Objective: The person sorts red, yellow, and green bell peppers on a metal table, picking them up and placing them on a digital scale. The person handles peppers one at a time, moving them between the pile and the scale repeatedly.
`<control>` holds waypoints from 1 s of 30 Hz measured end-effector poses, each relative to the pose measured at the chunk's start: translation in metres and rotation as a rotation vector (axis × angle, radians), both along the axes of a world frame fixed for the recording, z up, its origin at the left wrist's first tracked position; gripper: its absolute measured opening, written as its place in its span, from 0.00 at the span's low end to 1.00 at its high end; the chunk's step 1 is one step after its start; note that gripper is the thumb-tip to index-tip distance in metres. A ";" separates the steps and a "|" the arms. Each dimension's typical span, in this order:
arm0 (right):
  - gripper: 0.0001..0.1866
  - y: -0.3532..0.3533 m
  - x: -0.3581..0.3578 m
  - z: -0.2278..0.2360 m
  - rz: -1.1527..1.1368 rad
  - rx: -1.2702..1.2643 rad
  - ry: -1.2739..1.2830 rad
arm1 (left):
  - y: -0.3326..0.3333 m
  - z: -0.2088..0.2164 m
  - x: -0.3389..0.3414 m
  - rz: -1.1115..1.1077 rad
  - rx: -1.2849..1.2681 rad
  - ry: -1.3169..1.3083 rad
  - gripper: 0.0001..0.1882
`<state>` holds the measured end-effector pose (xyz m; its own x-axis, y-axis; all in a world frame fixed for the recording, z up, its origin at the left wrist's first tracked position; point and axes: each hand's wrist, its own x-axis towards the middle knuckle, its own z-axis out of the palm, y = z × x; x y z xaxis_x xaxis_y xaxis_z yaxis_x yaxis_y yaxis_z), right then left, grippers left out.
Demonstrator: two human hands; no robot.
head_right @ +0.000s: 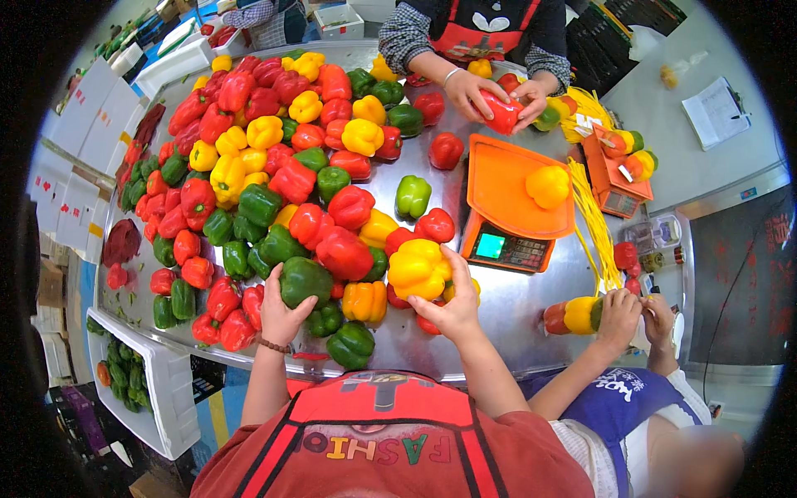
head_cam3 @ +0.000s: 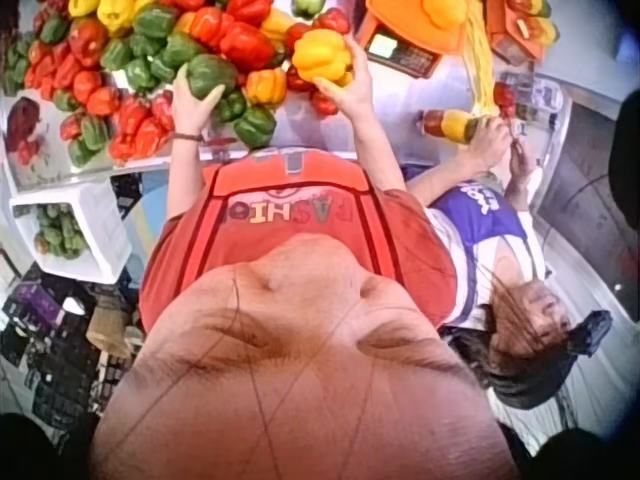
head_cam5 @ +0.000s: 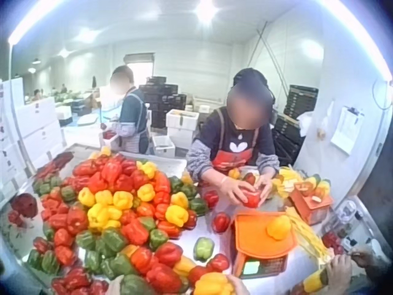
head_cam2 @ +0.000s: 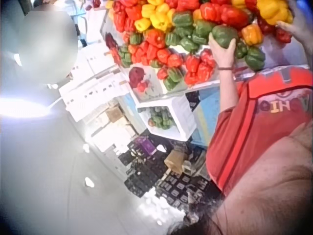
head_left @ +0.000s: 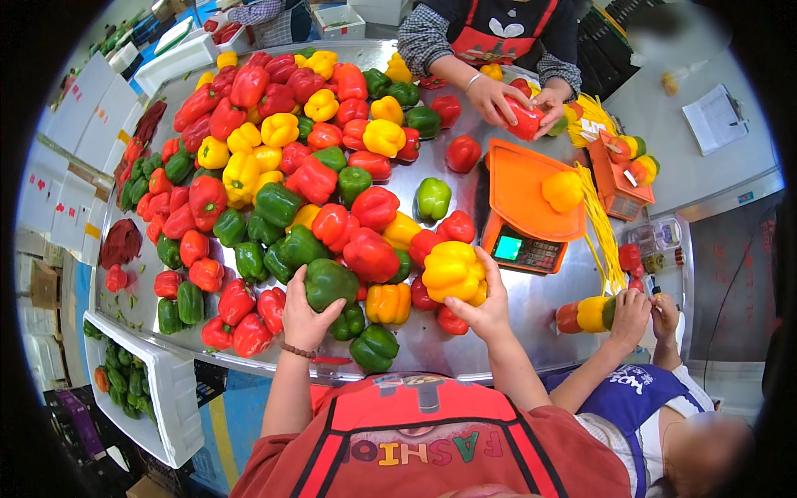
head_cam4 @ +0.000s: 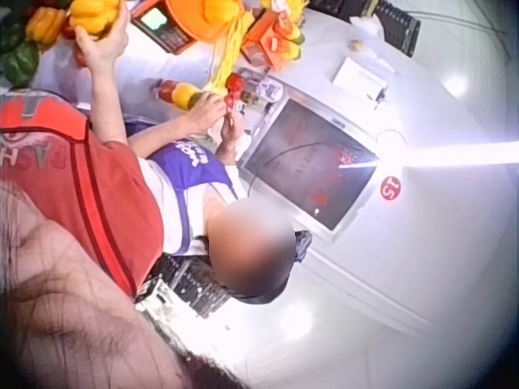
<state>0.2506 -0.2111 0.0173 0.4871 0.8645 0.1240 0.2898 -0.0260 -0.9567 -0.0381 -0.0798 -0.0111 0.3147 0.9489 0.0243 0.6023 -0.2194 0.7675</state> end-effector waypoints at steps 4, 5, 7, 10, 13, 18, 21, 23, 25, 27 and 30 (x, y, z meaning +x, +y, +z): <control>0.46 -0.001 -0.001 -0.006 0.010 -0.047 -0.083 | 0.001 -0.005 -0.002 0.002 0.020 0.010 0.47; 0.46 -0.003 0.000 -0.012 0.008 -0.042 -0.031 | 0.002 -0.006 -0.001 -0.005 0.030 0.003 0.47; 0.47 -0.004 0.002 -0.011 0.024 -0.057 -0.126 | 0.000 -0.012 -0.001 0.024 0.030 -0.072 0.46; 0.46 -0.004 0.000 -0.010 0.080 -0.072 -0.151 | -0.002 -0.016 -0.008 0.026 -0.004 -0.196 0.46; 0.45 0.003 -0.013 0.010 0.245 -0.068 -0.302 | -0.008 -0.015 -0.013 0.030 -0.125 -0.435 0.46; 0.42 0.015 -0.044 -0.011 0.287 0.040 -0.532 | -0.007 0.009 -0.013 0.006 -0.232 -0.735 0.48; 0.42 0.016 -0.050 -0.018 0.265 0.038 -0.604 | -0.010 0.014 -0.015 -0.018 -0.179 -0.735 0.49; 0.43 0.013 -0.049 -0.015 0.283 -0.005 -0.643 | -0.014 0.018 -0.015 -0.035 -0.170 -0.733 0.50; 0.45 0.007 -0.042 -0.018 0.270 -0.071 -0.685 | -0.020 0.017 -0.014 -0.013 -0.175 -0.705 0.50; 0.46 0.005 -0.037 -0.020 0.227 -0.117 -0.702 | -0.022 0.010 -0.018 -0.064 -0.070 -0.533 0.49; 0.47 0.004 -0.035 -0.019 0.207 -0.135 -0.722 | -0.030 0.003 -0.014 -0.102 -0.036 -0.428 0.49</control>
<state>0.2157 -0.2075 -0.0021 0.1520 0.9596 0.2366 0.8538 -0.0069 -0.5206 -0.0517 -0.1101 -0.0083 0.3757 0.9161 0.1405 0.2051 -0.2300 0.9513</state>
